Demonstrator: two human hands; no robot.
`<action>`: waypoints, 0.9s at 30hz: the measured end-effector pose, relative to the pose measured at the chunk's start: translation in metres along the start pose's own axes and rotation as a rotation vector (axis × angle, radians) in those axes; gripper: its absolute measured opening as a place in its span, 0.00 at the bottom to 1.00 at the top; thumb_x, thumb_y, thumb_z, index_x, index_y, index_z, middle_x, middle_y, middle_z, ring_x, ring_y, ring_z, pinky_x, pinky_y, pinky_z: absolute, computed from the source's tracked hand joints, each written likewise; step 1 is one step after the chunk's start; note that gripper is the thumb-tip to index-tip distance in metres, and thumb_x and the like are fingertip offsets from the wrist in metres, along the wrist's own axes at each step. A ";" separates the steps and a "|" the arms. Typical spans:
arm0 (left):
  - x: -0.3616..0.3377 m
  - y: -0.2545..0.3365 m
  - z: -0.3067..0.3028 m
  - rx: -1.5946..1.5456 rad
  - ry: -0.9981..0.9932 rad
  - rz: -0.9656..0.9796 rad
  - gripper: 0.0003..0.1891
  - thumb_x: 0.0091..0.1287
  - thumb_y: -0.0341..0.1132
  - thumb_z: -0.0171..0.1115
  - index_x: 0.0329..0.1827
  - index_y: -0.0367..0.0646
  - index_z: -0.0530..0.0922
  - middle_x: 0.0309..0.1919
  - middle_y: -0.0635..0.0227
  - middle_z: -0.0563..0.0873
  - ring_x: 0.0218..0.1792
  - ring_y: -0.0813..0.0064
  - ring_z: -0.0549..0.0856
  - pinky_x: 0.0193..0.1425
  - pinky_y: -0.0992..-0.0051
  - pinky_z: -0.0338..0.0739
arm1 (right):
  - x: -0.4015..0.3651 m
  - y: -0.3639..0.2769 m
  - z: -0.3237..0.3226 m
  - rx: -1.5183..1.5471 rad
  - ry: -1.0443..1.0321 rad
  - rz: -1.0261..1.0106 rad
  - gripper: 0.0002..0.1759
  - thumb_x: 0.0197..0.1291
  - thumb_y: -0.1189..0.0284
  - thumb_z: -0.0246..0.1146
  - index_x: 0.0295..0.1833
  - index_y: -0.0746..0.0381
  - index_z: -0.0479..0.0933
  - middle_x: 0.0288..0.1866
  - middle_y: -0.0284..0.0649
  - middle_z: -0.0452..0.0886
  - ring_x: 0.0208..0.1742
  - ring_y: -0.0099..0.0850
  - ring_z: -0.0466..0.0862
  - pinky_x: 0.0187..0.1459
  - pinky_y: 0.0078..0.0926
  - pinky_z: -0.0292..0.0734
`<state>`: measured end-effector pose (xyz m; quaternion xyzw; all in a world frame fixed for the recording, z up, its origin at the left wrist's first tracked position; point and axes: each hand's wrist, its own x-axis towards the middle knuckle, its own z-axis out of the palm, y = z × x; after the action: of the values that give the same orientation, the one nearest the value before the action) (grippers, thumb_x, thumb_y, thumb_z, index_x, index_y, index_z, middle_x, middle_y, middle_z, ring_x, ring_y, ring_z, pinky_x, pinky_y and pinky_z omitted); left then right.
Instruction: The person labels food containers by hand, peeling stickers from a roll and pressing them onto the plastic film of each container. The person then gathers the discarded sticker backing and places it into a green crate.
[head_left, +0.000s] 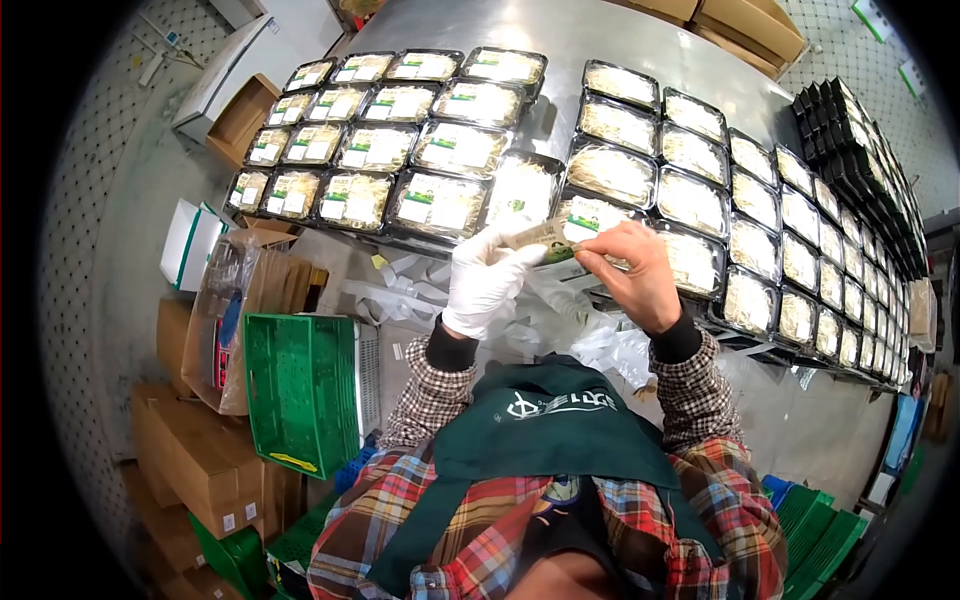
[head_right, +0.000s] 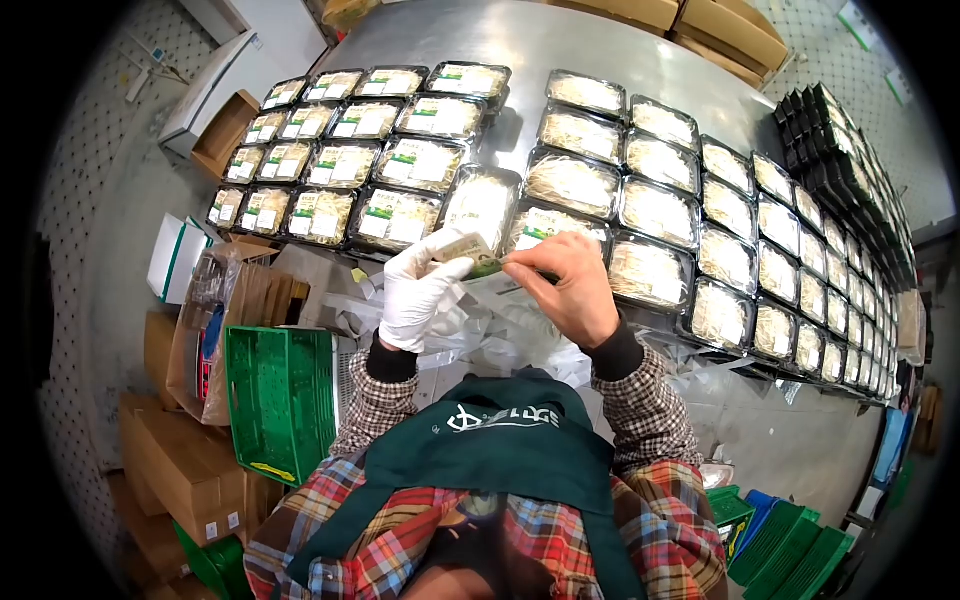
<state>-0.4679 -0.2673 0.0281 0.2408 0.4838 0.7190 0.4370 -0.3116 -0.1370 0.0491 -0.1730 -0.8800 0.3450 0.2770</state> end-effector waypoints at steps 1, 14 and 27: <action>-0.001 -0.002 0.003 0.010 0.002 0.051 0.19 0.59 0.19 0.64 0.55 0.32 0.77 0.52 0.58 0.81 0.47 0.75 0.84 0.52 0.78 0.78 | 0.000 -0.002 -0.002 0.072 -0.016 0.038 0.07 0.56 0.71 0.68 0.37 0.62 0.84 0.28 0.35 0.83 0.31 0.29 0.78 0.39 0.26 0.71; -0.036 -0.015 0.024 0.157 -0.224 0.227 0.17 0.52 0.19 0.70 0.45 0.42 0.84 0.60 0.48 0.77 0.56 0.62 0.82 0.58 0.71 0.78 | 0.055 0.193 0.010 0.539 0.438 0.602 0.17 0.60 0.68 0.66 0.47 0.72 0.81 0.38 0.40 0.86 0.37 0.21 0.82 0.40 0.19 0.76; -0.009 -0.029 0.003 0.309 -0.142 0.339 0.17 0.59 0.12 0.56 0.49 0.33 0.82 0.63 0.54 0.73 0.53 0.67 0.82 0.56 0.69 0.80 | 0.086 0.240 0.086 -0.569 0.355 0.478 0.19 0.53 0.62 0.67 0.49 0.59 0.80 0.42 0.42 0.83 0.44 0.41 0.82 0.48 0.39 0.73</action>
<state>-0.4491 -0.2693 0.0038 0.4325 0.5087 0.6807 0.3012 -0.4046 0.0302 -0.1401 -0.4989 -0.8139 0.1074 0.2777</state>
